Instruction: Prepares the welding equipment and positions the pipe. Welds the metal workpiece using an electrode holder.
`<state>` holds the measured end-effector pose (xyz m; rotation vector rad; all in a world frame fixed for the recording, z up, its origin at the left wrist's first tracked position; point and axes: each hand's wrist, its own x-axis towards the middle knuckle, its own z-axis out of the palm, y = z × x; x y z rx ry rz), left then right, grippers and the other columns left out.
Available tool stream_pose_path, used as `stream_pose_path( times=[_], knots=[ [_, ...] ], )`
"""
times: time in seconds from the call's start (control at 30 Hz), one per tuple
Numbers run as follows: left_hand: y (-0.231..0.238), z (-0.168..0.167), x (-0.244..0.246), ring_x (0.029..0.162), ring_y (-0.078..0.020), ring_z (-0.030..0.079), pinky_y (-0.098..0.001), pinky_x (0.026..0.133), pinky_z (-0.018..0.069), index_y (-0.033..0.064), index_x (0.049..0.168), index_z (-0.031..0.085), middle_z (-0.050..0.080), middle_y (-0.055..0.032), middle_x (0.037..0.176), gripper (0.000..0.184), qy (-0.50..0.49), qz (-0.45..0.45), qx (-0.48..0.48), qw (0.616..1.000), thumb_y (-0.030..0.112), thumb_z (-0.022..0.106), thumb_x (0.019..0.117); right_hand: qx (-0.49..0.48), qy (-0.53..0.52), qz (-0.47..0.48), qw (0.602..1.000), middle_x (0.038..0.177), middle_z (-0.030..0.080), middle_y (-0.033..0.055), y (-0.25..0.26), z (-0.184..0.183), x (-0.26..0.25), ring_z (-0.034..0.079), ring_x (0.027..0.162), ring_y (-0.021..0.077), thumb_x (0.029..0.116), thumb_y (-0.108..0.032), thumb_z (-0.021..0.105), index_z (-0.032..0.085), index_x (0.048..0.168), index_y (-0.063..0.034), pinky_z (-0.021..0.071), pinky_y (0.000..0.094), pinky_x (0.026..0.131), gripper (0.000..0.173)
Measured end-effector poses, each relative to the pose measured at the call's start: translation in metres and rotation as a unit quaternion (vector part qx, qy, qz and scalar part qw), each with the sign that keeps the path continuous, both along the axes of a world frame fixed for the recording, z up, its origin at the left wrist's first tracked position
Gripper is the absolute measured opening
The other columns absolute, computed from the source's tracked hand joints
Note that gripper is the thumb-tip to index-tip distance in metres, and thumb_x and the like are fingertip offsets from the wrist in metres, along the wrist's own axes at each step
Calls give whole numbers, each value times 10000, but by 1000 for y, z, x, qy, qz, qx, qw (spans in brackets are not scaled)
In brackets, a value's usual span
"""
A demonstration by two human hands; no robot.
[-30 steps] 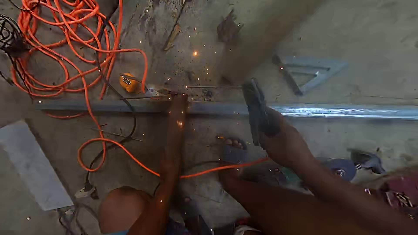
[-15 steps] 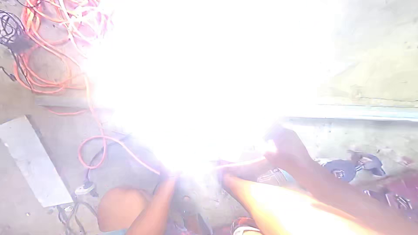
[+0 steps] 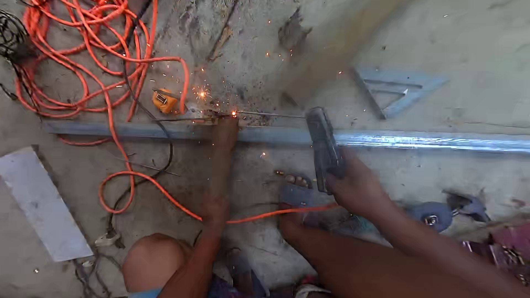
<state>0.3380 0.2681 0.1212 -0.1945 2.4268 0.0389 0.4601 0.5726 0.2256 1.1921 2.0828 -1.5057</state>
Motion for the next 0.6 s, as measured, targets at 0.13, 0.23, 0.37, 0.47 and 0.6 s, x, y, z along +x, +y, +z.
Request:
stream_pose_path(
  times=[0.13, 0.23, 0.37, 0.47, 0.6],
  knots=[
    [1, -5, 0, 1192, -388, 662, -610, 992, 528, 33, 1472, 509, 644, -218, 1354, 816, 9, 7, -3, 1000, 466, 809, 848, 13, -10, 12, 1000, 837, 650, 56, 1, -2, -2, 653, 655, 151, 926, -225, 650, 477, 1411, -118, 572, 411, 620, 526],
    [0, -6, 1, 1170, -384, 676, -603, 980, 538, 43, 1474, 504, 657, -211, 1336, 822, 15, 3, -10, 1000, 467, 814, 841, 20, -12, 21, 1000, 802, 640, 35, 1, -4, -3, 642, 627, 137, 920, -228, 638, 501, 1385, -138, 564, 396, 603, 493],
    [1, -7, 0, 1179, -372, 672, -592, 988, 535, 44, 1459, 516, 666, -200, 1317, 808, 6, 13, -17, 1000, 470, 812, 840, 24, -5, 34, 999, 771, 625, 21, 2, -7, -2, 620, 605, 119, 918, -212, 631, 498, 1391, -131, 549, 370, 585, 498],
    [2, -7, -1, 1170, -361, 673, -586, 978, 538, 48, 1431, 540, 671, -190, 1300, 782, 5, 15, -24, 1000, 474, 809, 832, 23, 2, 32, 999, 787, 635, 8, 2, -10, -2, 624, 618, 110, 901, -223, 632, 510, 1374, -149, 552, 370, 598, 494],
    [2, -8, 0, 1174, -351, 674, -582, 982, 537, 55, 1441, 535, 664, -187, 1317, 786, 2, 16, -27, 1000, 479, 804, 837, 20, -1, 34, 999, 775, 624, 2, 3, -11, -1, 618, 614, 100, 902, -225, 638, 506, 1378, -154, 546, 358, 588, 498]
  ],
)
